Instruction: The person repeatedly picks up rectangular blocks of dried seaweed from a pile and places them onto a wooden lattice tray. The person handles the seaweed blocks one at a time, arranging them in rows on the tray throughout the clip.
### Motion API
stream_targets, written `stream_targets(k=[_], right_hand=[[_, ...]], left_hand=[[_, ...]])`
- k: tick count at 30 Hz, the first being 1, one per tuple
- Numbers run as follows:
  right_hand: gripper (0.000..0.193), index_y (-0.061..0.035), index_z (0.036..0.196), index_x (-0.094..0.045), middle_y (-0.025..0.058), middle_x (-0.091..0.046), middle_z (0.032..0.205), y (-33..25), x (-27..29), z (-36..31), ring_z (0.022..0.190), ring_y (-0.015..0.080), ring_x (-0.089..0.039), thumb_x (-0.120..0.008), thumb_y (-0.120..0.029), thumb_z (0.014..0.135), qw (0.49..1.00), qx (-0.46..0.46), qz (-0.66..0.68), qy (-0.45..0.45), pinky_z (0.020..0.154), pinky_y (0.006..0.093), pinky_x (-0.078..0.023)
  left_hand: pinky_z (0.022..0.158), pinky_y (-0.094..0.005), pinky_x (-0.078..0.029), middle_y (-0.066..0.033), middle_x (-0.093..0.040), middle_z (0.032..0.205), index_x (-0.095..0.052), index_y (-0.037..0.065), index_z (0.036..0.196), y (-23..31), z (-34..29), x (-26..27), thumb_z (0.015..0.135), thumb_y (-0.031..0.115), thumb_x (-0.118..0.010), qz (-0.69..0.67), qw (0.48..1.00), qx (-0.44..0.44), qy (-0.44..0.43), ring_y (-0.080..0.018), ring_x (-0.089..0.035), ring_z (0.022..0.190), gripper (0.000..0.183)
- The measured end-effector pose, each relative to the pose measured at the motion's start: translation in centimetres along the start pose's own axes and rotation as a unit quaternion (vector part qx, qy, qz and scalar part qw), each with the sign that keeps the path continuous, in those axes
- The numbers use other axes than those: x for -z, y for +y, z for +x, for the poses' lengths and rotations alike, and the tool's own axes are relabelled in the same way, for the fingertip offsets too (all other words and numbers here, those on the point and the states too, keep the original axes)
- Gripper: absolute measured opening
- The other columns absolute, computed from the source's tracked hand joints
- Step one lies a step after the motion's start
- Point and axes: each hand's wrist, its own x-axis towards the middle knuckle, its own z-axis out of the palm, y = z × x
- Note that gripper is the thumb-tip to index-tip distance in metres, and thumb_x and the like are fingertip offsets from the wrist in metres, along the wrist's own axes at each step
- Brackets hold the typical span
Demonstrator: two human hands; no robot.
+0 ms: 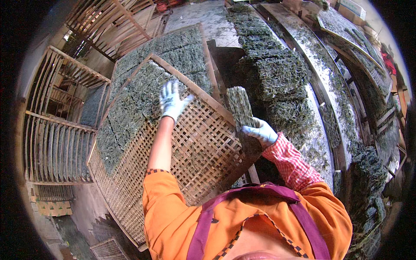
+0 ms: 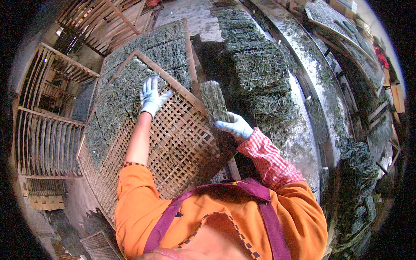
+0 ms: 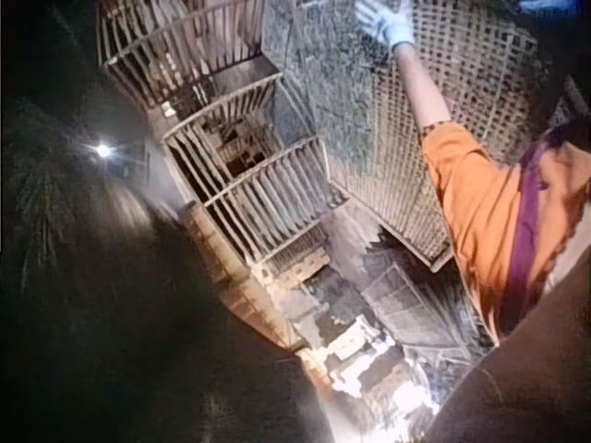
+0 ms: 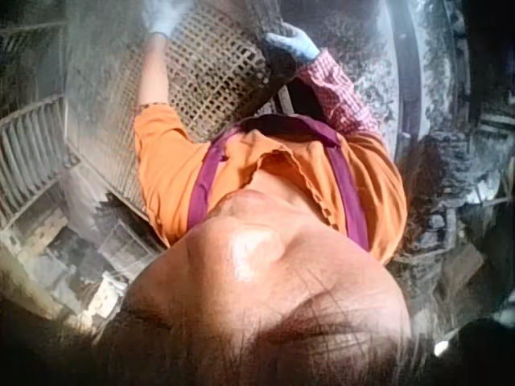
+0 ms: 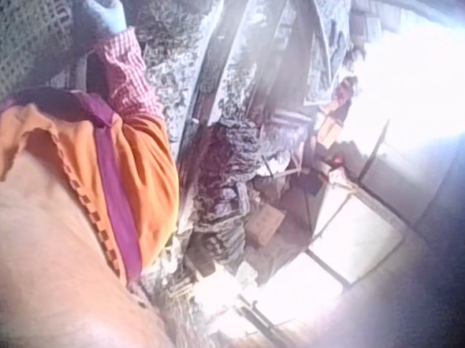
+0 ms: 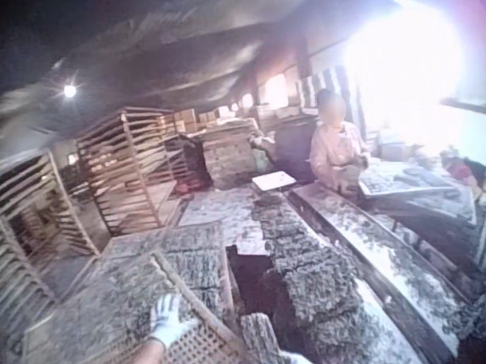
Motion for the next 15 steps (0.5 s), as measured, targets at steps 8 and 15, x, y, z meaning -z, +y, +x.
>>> stream_targets(k=[8,15], right_hand=[[0.039,-0.0036,0.119,-0.057,0.0013,-0.065,0.107,2.0,1.3,0.6,0.094,0.0126,-0.061,-0.070,-0.008,0.083,0.999,0.004,-0.020,0.041,0.087,0.0311,-0.049],[0.039,-0.0035,0.119,-0.057,0.0013,-0.064,0.108,2.3,2.3,0.8,0.093,0.0126,-0.061,-0.070,-0.008,0.083,0.999,-0.005,0.015,0.028,0.088,0.0306,-0.049]], left_hand=[[0.089,-0.0441,-0.047,-0.0107,-0.056,0.122,-0.049,0.014,0.128,-5.7,2.3,-1.4,0.085,0.043,-0.058,0.003,0.992,-0.126,-0.029,-0.0284,-0.056,0.108,0.052],[0.088,-0.0465,-0.048,-0.0187,-0.053,0.126,-0.031,0.019,0.141,-6.5,2.7,3.3,0.086,0.036,-0.058,0.018,0.978,-0.071,-0.197,-0.0374,-0.060,0.104,0.064]])
